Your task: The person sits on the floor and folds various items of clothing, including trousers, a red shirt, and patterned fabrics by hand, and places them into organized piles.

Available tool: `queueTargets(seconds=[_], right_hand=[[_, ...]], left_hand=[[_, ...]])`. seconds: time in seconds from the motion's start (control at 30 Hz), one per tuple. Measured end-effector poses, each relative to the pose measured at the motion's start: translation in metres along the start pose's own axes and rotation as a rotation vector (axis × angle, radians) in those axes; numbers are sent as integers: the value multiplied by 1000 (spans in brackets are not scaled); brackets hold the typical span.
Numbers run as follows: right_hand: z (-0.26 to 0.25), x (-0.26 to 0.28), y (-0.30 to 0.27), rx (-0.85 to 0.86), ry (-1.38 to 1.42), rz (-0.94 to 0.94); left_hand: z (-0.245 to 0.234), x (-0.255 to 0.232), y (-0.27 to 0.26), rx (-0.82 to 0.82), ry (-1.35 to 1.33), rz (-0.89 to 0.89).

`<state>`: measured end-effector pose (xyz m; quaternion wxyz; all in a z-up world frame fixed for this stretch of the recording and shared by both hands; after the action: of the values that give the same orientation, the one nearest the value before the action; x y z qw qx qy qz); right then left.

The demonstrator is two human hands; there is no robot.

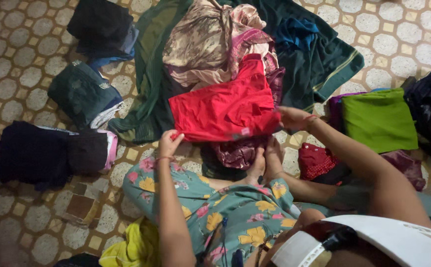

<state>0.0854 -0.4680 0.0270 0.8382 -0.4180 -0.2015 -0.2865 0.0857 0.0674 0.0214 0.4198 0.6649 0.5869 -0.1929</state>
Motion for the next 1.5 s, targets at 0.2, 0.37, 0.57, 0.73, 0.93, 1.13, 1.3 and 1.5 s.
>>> queueTargets(seconds=[0.2, 0.37, 0.57, 0.73, 0.93, 1.13, 1.3, 1.5], right_hand=[[-17, 15, 17, -491, 164, -133], [-22, 19, 5, -775, -573, -508], [-16, 4, 10, -804, -687, -457], [-3, -2, -1, -762, -738, -657], [0, 12, 7, -562, -588, -635], [-12, 0, 3, -499, -909, -319], [-8, 37, -10, -809, -1404, -448], [51, 122, 1, -852, -1549, -792]], left_hand=[[30, 27, 4, 45, -449, -547], [35, 21, -5, 162, -332, -429], [26, 19, -8, -45, -17, -438], [25, 16, -14, -74, 49, -453], [11, 18, -10, -212, 32, -456], [7, 32, -27, -51, 439, -661], [6, 23, -7, -219, 315, -396], [33, 8, 52, -180, 330, -134]])
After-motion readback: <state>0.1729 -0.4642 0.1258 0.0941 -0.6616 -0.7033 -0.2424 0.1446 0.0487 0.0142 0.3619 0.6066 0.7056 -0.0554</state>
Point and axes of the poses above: each hand's wrist, its own y-axis towards the middle knuckle, its own z-axis out of the palm, x = y × z, the point moved 6 cm from there along y, towards the middle knuckle, and after that the axes turned 4 degrees about -x, right-handed, at the moved point
